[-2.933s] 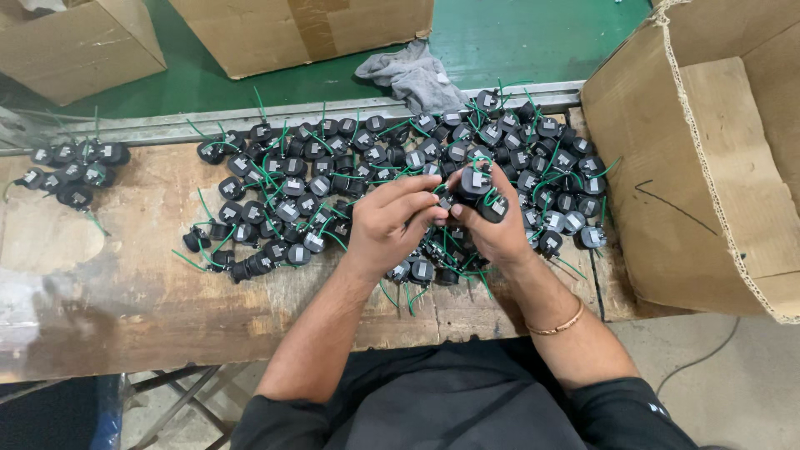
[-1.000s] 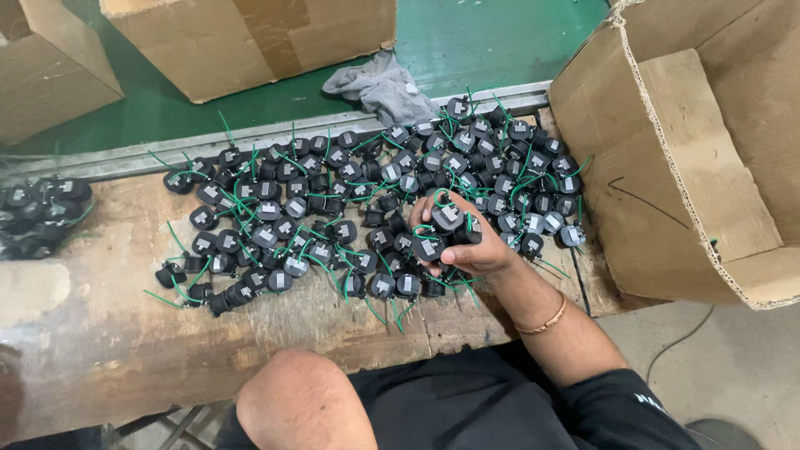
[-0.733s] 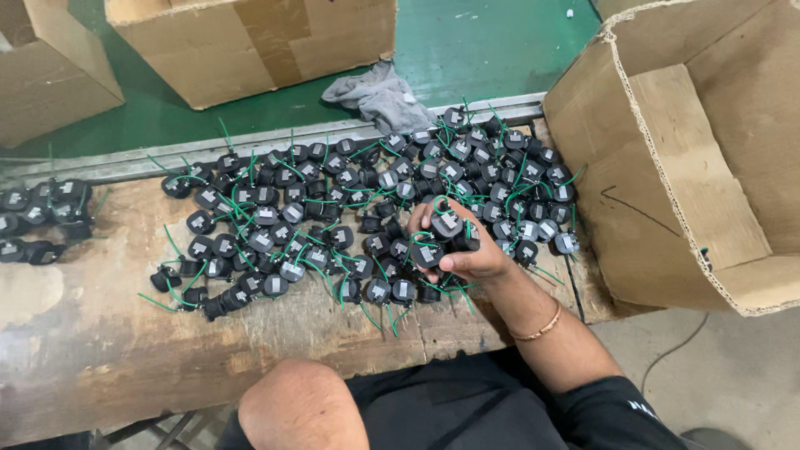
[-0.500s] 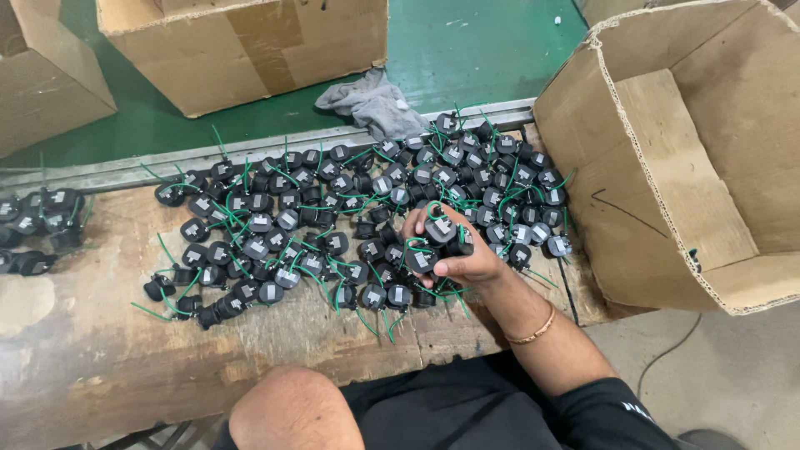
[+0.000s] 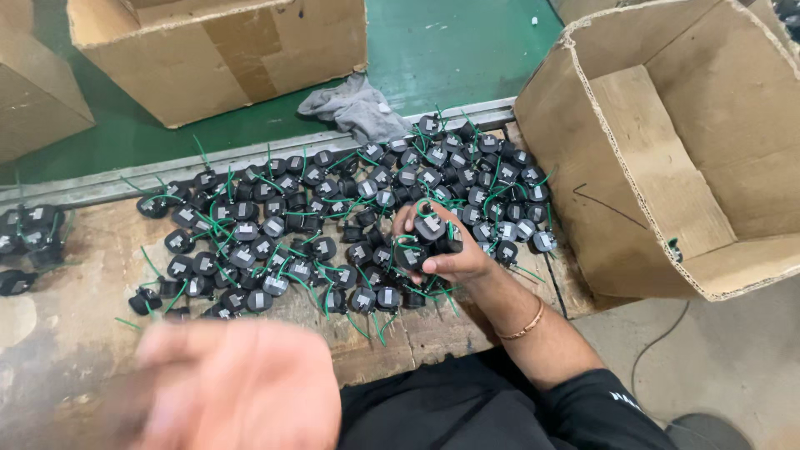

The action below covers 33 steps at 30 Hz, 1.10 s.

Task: The person picks up black plug-shaped components with green wires one at a time from a pile on the workbench, handles and untangles their wires, and places them into a large cardboard box at the side of the bench.

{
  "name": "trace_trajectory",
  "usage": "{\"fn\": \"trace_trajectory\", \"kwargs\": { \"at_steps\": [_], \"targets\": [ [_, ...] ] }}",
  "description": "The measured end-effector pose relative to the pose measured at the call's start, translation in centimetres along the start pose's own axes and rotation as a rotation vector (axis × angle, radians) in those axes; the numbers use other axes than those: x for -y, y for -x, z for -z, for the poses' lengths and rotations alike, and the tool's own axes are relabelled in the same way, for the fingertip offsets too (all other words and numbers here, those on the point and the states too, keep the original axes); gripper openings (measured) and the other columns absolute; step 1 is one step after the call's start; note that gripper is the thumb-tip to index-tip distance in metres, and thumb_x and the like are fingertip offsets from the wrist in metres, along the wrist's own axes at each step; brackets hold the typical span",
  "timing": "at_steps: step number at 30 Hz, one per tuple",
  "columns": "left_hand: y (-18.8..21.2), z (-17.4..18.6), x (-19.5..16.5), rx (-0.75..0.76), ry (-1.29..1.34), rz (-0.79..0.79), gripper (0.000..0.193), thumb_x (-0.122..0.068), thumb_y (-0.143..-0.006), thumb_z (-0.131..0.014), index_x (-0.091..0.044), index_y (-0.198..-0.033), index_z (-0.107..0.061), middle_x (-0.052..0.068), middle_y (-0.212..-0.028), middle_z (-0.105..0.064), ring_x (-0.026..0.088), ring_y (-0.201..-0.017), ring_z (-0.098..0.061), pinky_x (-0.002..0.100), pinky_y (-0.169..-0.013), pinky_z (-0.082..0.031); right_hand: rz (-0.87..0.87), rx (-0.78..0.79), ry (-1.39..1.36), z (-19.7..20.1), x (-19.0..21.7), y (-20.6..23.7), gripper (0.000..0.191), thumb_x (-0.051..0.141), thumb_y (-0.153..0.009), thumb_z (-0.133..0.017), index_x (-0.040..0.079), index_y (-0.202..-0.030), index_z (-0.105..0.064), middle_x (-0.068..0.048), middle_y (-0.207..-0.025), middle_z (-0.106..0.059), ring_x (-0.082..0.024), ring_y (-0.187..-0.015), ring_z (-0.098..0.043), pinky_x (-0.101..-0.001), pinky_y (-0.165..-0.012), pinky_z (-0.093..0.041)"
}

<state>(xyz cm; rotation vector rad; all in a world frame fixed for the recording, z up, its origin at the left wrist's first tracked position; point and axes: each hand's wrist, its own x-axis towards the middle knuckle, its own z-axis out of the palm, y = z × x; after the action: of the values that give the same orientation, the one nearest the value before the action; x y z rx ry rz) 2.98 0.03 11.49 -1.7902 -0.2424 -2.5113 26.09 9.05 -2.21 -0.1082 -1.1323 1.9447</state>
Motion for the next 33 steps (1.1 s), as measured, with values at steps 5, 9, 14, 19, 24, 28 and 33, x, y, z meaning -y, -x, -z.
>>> {"fn": "trace_trajectory", "kwargs": {
  "at_steps": [5, 9, 14, 19, 24, 28, 33],
  "targets": [
    [5.8, 0.1, 8.5, 0.277, -0.572, 0.507, 0.026, 0.002, -0.095, -0.077, -0.004, -0.117, -0.066, 0.013, -0.116, -0.065, 0.024, -0.089, -0.064, 0.036, -0.086, -0.055, 0.117, -0.046, -0.005, 0.7, 0.6, -0.1, 0.056, 0.011, -0.080, -0.086, 0.003, -0.122, -0.051, -0.018, -0.117, -0.052, -0.027, -0.088, -0.065, -0.0348, -0.062, -0.057],
    [9.1, 1.5, 11.1, 0.589, -0.692, 0.397, 0.028, -0.004, -0.084, -0.080, -0.006, -0.111, -0.071, 0.008, -0.110, -0.068, 0.030, -0.102, -0.066, 0.041, -0.091, -0.053, 0.242, -0.074, -0.014, 1.7, 2.9, -0.3, 0.056, 0.007, -0.083, -0.084, 0.005, -0.128, -0.050, -0.018, -0.121, -0.053, -0.031, -0.095, -0.065, -0.0356, -0.068, -0.059],
    [10.8, 2.2, 11.9, 0.804, -0.769, 0.556, 0.031, -0.021, -0.077, -0.085, -0.007, -0.103, -0.075, 0.006, -0.106, -0.070, 0.029, -0.103, -0.062, 0.044, -0.086, -0.048, 0.429, -0.114, -0.028, 2.5, 5.9, 0.4, 0.054, 0.005, -0.089, -0.080, 0.008, -0.135, -0.051, -0.016, -0.124, -0.054, -0.030, -0.101, -0.065, -0.0362, -0.078, -0.061],
    [11.8, 2.8, 12.3, 0.876, -0.831, 0.655, 0.020, -0.020, -0.072, -0.086, -0.008, -0.085, -0.077, 0.006, -0.108, -0.070, 0.030, -0.106, -0.061, 0.045, -0.084, -0.049, 0.674, -0.400, -0.031, 6.7, 11.8, 3.7, 0.048, 0.012, -0.104, -0.076, 0.016, -0.145, -0.053, -0.010, -0.131, -0.059, -0.025, -0.105, -0.066, -0.0296, -0.086, -0.061],
    [11.9, 3.3, 12.5, 0.833, -0.743, 0.650, 0.014, -0.015, -0.072, -0.086, -0.009, -0.081, -0.078, 0.005, -0.112, -0.070, 0.028, -0.106, -0.061, 0.041, -0.087, -0.052, 1.001, -0.688, -0.285, 15.3, 21.9, 4.2, 0.039, 0.011, -0.103, -0.078, 0.002, -0.136, -0.060, -0.015, -0.131, -0.054, -0.031, -0.111, -0.061, -0.0458, -0.101, -0.058],
    [11.3, 3.6, 12.3, 0.795, -0.692, 0.709, 0.013, -0.015, -0.074, -0.087, -0.010, -0.082, -0.079, 0.001, -0.110, -0.070, 0.026, -0.102, -0.062, 0.037, -0.081, -0.053, 1.140, -0.820, -0.548, 15.7, 24.4, 3.6, 0.062, 0.013, -0.097, -0.070, 0.008, -0.149, -0.036, -0.029, -0.137, -0.048, -0.045, -0.123, -0.060, -0.0480, -0.096, -0.060],
    [11.1, 3.3, 12.1, 0.649, -0.546, 0.717, 0.015, -0.006, -0.076, -0.086, -0.009, -0.089, -0.079, 0.003, -0.102, -0.071, 0.023, -0.095, -0.065, 0.035, -0.080, -0.052, 1.226, -0.696, 0.116, 10.4, 18.3, -0.8, 0.080, 0.005, -0.105, -0.064, 0.022, -0.163, -0.011, -0.026, -0.137, -0.061, -0.036, -0.114, -0.069, -0.0349, -0.084, -0.060]
  ]
}}
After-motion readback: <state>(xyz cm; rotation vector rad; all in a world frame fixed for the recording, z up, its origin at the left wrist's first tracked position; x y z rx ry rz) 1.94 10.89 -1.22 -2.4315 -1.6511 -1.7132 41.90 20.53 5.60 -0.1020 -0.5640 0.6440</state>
